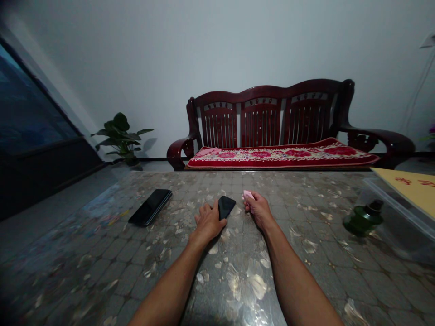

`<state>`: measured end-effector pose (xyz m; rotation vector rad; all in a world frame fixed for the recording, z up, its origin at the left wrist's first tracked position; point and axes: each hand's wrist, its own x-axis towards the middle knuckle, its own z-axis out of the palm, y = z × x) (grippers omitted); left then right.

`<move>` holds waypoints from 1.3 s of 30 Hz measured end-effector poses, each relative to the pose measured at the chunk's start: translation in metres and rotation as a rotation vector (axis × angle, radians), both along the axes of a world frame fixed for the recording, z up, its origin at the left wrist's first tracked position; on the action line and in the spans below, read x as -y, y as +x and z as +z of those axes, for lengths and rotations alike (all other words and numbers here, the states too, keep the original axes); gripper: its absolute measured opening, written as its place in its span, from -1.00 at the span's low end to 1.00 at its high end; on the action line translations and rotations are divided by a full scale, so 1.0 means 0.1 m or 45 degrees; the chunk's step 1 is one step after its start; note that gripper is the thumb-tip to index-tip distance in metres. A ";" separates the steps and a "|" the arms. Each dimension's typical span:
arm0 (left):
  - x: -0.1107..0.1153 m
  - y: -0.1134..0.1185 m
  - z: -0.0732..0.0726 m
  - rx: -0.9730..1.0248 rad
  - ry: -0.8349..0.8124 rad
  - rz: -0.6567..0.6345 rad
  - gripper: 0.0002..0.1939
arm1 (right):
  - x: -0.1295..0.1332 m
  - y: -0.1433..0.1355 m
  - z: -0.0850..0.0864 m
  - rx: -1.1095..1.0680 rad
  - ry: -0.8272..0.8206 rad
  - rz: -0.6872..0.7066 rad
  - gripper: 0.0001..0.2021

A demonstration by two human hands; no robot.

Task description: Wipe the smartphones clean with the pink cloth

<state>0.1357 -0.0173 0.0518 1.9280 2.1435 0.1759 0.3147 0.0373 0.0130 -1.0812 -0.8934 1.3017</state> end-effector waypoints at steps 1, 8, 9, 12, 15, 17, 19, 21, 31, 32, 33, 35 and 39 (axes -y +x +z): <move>0.01 0.01 0.01 0.000 0.001 0.003 -0.19 | 0.00 -0.01 0.00 0.013 0.008 -0.010 -0.49; 0.06 -0.16 0.04 0.197 -0.035 -0.089 -0.14 | 0.01 -0.06 -0.02 0.075 0.036 -0.101 -0.43; 0.07 -0.25 0.04 0.298 -0.026 -0.172 -0.18 | 0.01 -0.06 -0.03 0.085 0.043 -0.108 -0.42; 0.13 -0.53 0.01 0.501 0.031 -0.350 -0.21 | 0.03 -0.07 -0.04 0.196 0.066 -0.126 -0.46; 0.21 -0.76 -0.02 0.508 0.138 -0.481 -0.29 | 0.03 -0.10 -0.03 0.402 0.130 -0.088 -0.57; 0.25 -0.85 -0.05 0.526 0.204 -0.591 -0.36 | 0.02 -0.15 0.00 0.542 0.187 -0.034 -0.64; 0.26 -0.90 -0.10 0.523 0.251 -0.693 -0.39 | 0.00 -0.22 0.03 0.677 0.247 0.005 -0.69; 0.26 -0.92 -0.19 0.491 0.300 -0.786 -0.43 | -0.02 -0.29 0.06 0.841 0.326 0.024 -0.75; 0.23 -1.00 -0.44 0.357 0.544 -0.986 -0.74 | -0.08 -0.36 0.23 1.758 0.633 0.210 -0.73; 0.22 -1.00 -0.44 0.356 0.549 -0.995 -0.78 | -0.07 -0.36 0.24 1.826 0.649 0.216 -0.73; 0.22 -1.00 -0.44 0.355 0.552 -1.003 -0.80 | -0.06 -0.36 0.24 1.876 0.667 0.222 -0.72; 0.21 -0.98 -0.45 0.353 0.555 -1.014 -0.83 | -0.01 -0.37 0.23 1.920 0.714 0.246 -0.73; 0.21 -0.96 -0.49 0.364 0.569 -1.010 -0.83 | 0.09 -0.37 0.19 1.835 0.811 0.365 -0.78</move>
